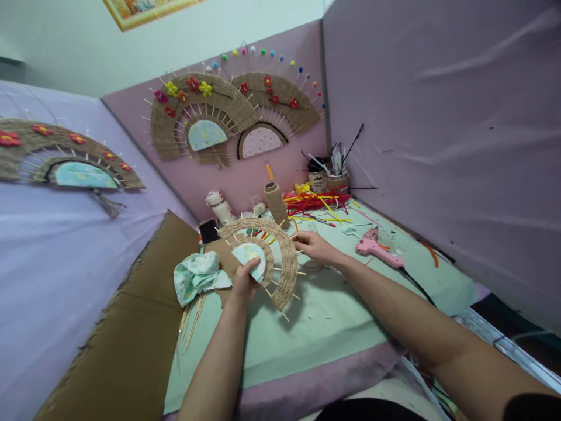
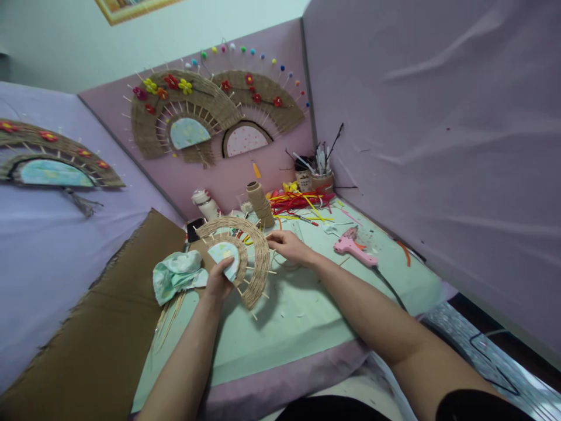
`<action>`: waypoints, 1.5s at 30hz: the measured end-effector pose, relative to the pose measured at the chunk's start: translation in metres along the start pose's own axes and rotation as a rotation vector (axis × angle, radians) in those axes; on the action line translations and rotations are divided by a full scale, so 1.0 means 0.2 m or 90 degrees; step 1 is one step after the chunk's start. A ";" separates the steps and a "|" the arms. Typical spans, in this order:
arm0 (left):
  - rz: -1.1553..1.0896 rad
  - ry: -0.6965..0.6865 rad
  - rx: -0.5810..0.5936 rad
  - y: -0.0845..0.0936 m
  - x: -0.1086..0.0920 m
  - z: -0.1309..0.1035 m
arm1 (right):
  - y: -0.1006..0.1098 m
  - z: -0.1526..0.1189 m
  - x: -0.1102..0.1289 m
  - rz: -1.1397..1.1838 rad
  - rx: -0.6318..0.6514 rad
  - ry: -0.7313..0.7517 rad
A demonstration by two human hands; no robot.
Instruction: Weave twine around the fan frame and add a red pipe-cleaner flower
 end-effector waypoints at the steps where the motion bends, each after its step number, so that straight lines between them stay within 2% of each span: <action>1: -0.006 -0.006 -0.009 0.00 0.00 0.00 | 0.00 0.00 0.00 -0.009 -0.001 -0.001; 8: -0.025 -0.039 -0.059 -0.01 0.00 0.01 | 0.01 0.00 -0.02 -0.058 -0.003 0.001; 17: -0.016 -0.101 -0.139 0.01 0.00 0.03 | 0.02 0.00 -0.01 -0.108 -0.049 -0.025; 25: 0.008 -0.153 -0.161 -0.01 0.00 0.04 | 0.03 0.00 -0.01 -0.148 -0.051 -0.025; 33: 0.041 -0.177 -0.190 0.01 0.02 0.04 | 0.00 -0.02 -0.02 -0.384 -0.016 -0.013; 45: 0.038 -0.186 -0.193 -0.01 0.00 0.04 | -0.01 -0.02 -0.05 -0.425 -0.043 0.019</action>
Point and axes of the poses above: each hand's wrist, its own z-axis towards the middle knuckle, its own y-axis out of the back of the hand, x = y × z, the point moved 1 cm from there along z, towards the middle knuckle, and after that the axes turned 15 degrees about x, right-handed, at the moved point
